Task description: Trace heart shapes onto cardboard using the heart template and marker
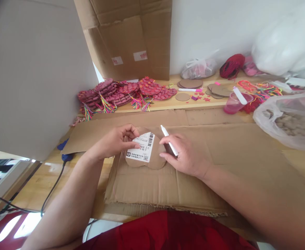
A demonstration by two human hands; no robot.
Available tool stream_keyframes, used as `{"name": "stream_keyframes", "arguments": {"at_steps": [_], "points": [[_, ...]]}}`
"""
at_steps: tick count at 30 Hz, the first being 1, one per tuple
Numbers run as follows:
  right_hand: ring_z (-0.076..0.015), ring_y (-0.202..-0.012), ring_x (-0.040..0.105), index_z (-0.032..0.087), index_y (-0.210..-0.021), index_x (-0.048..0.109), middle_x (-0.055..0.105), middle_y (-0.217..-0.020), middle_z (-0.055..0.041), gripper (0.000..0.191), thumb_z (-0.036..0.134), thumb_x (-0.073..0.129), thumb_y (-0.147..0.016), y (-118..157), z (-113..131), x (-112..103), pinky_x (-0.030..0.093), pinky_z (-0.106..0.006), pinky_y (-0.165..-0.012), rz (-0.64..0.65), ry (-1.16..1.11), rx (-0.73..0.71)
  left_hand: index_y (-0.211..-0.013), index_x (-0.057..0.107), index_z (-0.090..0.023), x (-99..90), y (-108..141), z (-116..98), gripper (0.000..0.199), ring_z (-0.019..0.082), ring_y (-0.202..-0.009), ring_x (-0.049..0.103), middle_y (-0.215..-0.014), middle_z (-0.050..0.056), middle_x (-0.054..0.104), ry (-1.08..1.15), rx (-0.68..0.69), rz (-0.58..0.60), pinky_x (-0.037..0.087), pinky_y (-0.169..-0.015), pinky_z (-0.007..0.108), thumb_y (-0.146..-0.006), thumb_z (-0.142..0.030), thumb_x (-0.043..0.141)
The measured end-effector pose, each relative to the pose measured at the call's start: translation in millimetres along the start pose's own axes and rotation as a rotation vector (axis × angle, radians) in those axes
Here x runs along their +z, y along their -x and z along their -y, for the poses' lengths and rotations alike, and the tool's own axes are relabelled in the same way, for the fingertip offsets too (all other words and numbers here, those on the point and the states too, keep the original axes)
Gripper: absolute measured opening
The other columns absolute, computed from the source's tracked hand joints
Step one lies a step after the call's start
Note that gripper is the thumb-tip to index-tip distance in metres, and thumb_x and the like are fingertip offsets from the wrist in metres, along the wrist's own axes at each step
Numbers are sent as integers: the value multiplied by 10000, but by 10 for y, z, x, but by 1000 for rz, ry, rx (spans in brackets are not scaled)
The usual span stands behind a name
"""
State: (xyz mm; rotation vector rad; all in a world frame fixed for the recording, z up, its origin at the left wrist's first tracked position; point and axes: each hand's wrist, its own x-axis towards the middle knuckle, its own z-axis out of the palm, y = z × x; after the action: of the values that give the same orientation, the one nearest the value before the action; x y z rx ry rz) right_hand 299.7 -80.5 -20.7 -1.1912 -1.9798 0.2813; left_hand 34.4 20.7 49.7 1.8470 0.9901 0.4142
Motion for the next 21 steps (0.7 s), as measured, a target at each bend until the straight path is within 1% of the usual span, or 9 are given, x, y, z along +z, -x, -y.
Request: {"name": "stream_keyframes", "arguments": {"at_steps": [2,3,5,7,9,12,15,18,21], "points": [[-207,-894,694,281,-1106,629,706,-994,-20,184,276,702,-938,4,-31,-24,568,-386,-832,-58,-112,111,-1029,632,-206,52,-16,-24,399,164,-775,689,-854,3,733,122,30,14,550,-692,278,-726,-369,834],[-186,-839,679,280,-1080,639,697,-957,-6,161,285,707,-934,0,-50,-40,562,-362,-789,-93,-170,175,-1066,639,-198,71,-32,-32,420,166,-778,700,-867,14,748,146,51,-9,557,-698,279,-741,-385,828],[-155,-734,628,271,-1027,650,673,-888,14,161,305,741,-899,-24,-93,-77,528,-322,-685,-184,-267,301,-1099,668,-182,83,-79,-21,422,167,-793,711,-900,39,773,118,114,-124,557,-724,278,-778,-419,806],[-131,-632,559,264,-981,643,641,-816,32,189,309,771,-850,-67,-136,-120,472,-298,-586,-277,-375,401,-1043,705,-171,64,-129,26,350,160,-804,705,-922,53,784,40,173,-274,537,-744,268,-819,-432,767],[-120,-561,503,265,-955,630,596,-724,54,231,313,794,-799,-117,-174,-168,421,-287,-520,-347,-517,473,-963,727,-170,24,-164,89,293,155,-777,685,-887,48,780,-57,184,-363,508,-729,261,-865,-446,712],[-114,-527,465,263,-916,615,544,-644,71,282,323,820,-732,-173,-212,-249,387,-282,-483,-434,-629,557,-847,729,-181,-47,-174,151,313,160,-707,635,-762,29,739,-312,122,-445,439,-679,270,-922,-468,631],[-106,-527,448,257,-881,600,518,-637,71,309,341,828,-690,-181,-222,-328,359,-265,-452,-491,-618,615,-780,721,-189,-111,-164,156,369,177,-671,596,-681,29,695,-547,43,-502,388,-668,291,-964,-464,559],[-99,-536,439,246,-855,605,513,-656,67,327,324,845,-646,-126,-205,-387,327,-240,-418,-540,-583,667,-789,728,-192,-159,-175,157,395,198,-672,593,-674,41,688,-638,-13,-508,375,-671,303,-993,-435,492],[-104,-555,458,232,-856,640,536,-667,56,323,299,855,-625,-6,-172,-431,362,-235,-417,-568,-534,705,-816,739,-187,-193,-203,190,394,216,-695,609,-692,54,698,-681,-62,-487,389,-687,309,-1002,-394,461]]}}
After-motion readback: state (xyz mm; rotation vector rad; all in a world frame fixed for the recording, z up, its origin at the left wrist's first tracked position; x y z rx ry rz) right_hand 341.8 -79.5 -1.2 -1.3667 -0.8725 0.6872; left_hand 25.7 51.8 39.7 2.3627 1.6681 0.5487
